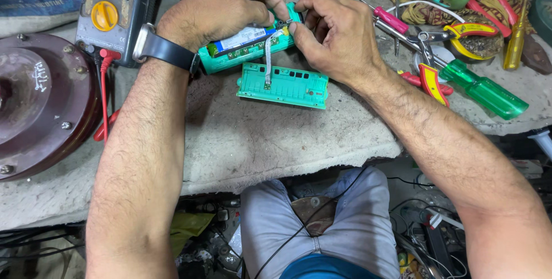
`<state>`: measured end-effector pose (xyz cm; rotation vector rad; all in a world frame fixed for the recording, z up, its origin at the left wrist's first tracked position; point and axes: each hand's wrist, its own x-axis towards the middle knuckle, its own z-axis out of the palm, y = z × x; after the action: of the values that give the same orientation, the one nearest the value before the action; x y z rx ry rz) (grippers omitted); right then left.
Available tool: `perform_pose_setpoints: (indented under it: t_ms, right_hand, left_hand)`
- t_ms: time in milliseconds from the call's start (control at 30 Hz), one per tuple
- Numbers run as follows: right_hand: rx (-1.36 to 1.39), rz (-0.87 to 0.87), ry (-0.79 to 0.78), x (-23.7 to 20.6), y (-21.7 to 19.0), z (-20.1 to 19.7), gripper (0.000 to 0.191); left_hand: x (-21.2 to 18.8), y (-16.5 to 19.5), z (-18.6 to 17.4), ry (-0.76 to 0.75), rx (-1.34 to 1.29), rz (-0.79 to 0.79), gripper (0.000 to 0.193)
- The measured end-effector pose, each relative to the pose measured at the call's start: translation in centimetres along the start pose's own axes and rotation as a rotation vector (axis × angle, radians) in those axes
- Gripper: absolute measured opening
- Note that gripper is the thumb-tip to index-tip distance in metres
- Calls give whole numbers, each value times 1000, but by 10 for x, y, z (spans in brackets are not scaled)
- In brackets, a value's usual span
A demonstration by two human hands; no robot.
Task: The person disassembles a teal handheld electronic device, removes screws, and manipulates internal components including a battery and circuit board. They use a screwdriver and soldering iron to adjust connections, then reassemble the device casing.
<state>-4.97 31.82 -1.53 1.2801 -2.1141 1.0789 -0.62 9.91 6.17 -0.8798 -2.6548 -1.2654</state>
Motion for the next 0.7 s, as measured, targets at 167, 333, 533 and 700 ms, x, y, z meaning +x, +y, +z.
perform_pose_setpoints:
  t_ms: [167, 333, 533, 700]
  right_hand:
    - [-332, -215, 84, 0, -6, -2, 18]
    - [-530, -331, 80, 4, -14, -2, 13]
    - [-683, -420, 43, 3, -17, -1, 15]
    - [-665, -458, 24, 2, -14, -1, 13]
  left_hand:
    - [2, -2, 1, -19, -139, -138, 20]
    - [-1, -4, -2, -8, -130, -168, 21]
    - [-3, -12, 1, 2, -122, -144, 22]
    - [-3, -19, 1, 19, -37, -181, 20]
